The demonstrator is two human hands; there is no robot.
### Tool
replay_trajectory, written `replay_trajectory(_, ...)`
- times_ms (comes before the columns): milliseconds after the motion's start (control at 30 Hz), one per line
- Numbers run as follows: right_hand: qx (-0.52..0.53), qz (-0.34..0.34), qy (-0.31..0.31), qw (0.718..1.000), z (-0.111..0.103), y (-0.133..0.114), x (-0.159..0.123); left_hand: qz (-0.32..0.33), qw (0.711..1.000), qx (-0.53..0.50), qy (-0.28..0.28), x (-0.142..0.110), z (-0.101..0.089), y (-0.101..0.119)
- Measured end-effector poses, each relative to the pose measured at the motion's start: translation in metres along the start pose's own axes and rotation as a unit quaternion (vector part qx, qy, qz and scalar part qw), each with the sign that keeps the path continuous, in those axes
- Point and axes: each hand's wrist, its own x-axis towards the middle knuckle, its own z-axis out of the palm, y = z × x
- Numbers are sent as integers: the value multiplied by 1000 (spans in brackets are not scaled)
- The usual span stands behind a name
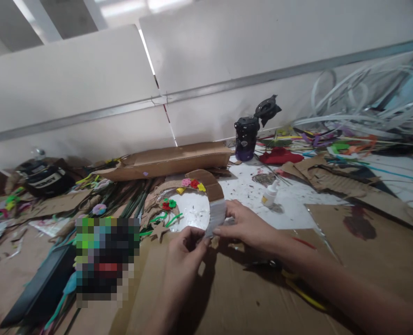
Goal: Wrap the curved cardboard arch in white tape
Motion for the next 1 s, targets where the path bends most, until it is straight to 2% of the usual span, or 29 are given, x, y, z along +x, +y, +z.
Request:
replay_trajectory(200,-38,-1,-7,999,-3,-4,-1,-13,1000,-17,-8,0,2,3)
replay_trajectory(467,-21,-2,-10,1000,-4,-4,-1,-8,999,-32,-7,-1,1,-1)
replay_trajectory(633,-14,3,-4,1000,-3,-2,-2,-44,994,-95,-2,-2,4,0)
replay_trajectory(833,10,-4,-1,1000,-5,6,-2,-112,976,-182,30,-4,7,-1)
replay_trajectory(1000,-52,-20,3,998,-5,8,-3,-80,979,-185,38,-1,6,-2)
